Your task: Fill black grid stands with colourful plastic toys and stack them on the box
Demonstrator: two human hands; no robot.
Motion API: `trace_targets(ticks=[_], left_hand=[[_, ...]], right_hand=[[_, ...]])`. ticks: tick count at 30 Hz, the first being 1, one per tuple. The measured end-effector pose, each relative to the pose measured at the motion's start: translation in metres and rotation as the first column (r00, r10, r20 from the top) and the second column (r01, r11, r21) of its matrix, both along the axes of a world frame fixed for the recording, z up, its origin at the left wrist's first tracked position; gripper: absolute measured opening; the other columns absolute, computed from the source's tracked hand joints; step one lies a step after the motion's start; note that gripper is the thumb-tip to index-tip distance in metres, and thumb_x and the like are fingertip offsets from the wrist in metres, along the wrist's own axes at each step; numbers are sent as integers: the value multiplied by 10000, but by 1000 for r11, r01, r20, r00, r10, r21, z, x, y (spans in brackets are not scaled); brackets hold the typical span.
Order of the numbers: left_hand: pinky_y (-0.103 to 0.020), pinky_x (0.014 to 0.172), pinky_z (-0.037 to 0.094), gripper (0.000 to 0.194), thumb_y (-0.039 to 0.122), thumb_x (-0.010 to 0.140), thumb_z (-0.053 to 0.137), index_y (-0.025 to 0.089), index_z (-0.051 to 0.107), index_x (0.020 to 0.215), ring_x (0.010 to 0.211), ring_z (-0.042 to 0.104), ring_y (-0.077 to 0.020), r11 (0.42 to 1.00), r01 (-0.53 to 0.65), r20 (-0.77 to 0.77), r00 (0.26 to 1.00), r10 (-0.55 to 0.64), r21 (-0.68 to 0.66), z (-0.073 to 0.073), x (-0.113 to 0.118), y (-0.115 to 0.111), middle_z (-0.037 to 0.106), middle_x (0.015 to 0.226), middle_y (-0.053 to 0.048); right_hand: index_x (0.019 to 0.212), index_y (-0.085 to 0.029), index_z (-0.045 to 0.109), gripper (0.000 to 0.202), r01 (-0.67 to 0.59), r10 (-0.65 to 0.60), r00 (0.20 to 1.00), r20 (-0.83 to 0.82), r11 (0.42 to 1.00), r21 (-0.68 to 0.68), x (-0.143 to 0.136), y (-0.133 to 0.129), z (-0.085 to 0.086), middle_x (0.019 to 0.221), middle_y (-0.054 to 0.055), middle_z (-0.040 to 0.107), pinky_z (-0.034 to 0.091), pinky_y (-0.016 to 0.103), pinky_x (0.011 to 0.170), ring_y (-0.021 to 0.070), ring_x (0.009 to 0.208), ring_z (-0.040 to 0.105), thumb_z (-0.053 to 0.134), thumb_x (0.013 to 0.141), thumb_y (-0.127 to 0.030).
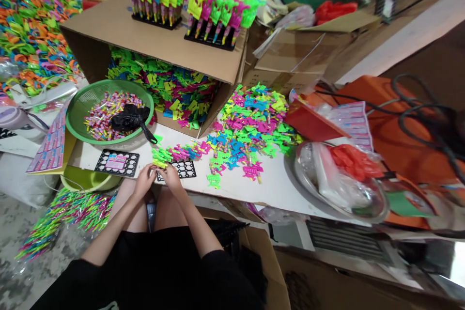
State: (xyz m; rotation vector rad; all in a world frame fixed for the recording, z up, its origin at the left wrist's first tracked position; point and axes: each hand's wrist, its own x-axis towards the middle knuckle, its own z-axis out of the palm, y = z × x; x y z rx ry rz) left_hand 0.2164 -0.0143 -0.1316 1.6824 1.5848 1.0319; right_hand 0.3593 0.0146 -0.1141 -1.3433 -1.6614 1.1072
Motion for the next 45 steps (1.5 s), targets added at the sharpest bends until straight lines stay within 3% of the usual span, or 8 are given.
trace_targets(ticks=[12, 16, 19, 22, 26, 35, 41, 45], left_hand=[[-377, 873, 485, 171, 279, 845, 540, 184, 601, 974, 936, 626, -219, 997, -82, -24, 996, 82, 6, 5, 11, 3, 674, 978, -77], [-356, 838, 481, 185, 342, 860, 548, 185, 625, 918, 889, 630, -215, 998, -53, -79, 995, 56, 36, 2, 10, 7, 683, 913, -69], [-334, 825, 468, 221, 390, 868, 550, 188, 639, 877, 867, 623, -205, 996, -16, -115, 993, 26, 87, -2, 6, 12, 680, 877, -57], [-324, 809, 458, 240, 405, 875, 544, 187, 644, 853, 842, 615, -198, 992, 16, -146, 989, 2, 124, -4, 4, 15, 674, 851, -51], [-317, 794, 457, 247, 414, 879, 538, 197, 652, 850, 836, 609, -196, 990, 49, -162, 986, -27, 130, -2, 2, 18, 671, 848, -48], [-327, 803, 462, 254, 435, 871, 551, 208, 657, 836, 855, 611, -205, 990, 42, -182, 983, -17, 133, 3, 3, 20, 680, 864, -49], [-310, 780, 462, 264, 440, 861, 560, 201, 652, 796, 816, 613, -189, 992, 37, -96, 995, -26, 117, 4, 1, 23, 676, 821, -42], [-301, 767, 463, 266, 443, 846, 577, 195, 653, 788, 798, 615, -182, 994, 33, -63, 998, -27, 100, 7, 2, 23, 679, 816, -40]], right_hand=[[860, -165, 677, 238, -14, 13, 1000, 19, 1000, 23, -1, 1, 1, 791, 74, 718, 512, 331, 743, 227, 757, 667, 579, 824, -379], [978, -196, 665, 252, -59, 60, 998, -27, 997, 43, 24, -11, 4, 915, 67, 712, 520, 335, 796, 204, 840, 664, 511, 859, -356], [1004, -193, 655, 267, 66, -100, 985, 142, 972, 225, 66, -23, 5, 1063, 114, 674, 468, 410, 928, 233, 1006, 610, 457, 887, -328], [1038, -148, 636, 299, 221, -352, 887, 300, 893, 393, 117, -36, 1, 1101, 173, 638, 409, 484, 986, 278, 1094, 540, 418, 896, -296], [1168, -132, 564, 350, 327, -500, 774, 388, 841, 431, 163, -51, -9, 1099, 172, 618, 428, 484, 954, 281, 1073, 535, 403, 889, -268], [1241, -166, 552, 386, 266, -436, 736, 518, 890, 370, 166, -57, -12, 1021, 143, 604, 503, 391, 806, 256, 937, 582, 352, 917, -231], [1171, -215, 617, 447, -15, -212, 713, 669, 948, 317, 167, -36, -8, 1155, 133, 536, 500, 298, 725, 224, 988, 569, 369, 838, -50], [1053, -185, 641, 343, -76, -168, 693, 701, 950, 302, 172, -29, -5, 1135, 139, 551, 494, 323, 756, 233, 993, 558, 376, 861, -81]])
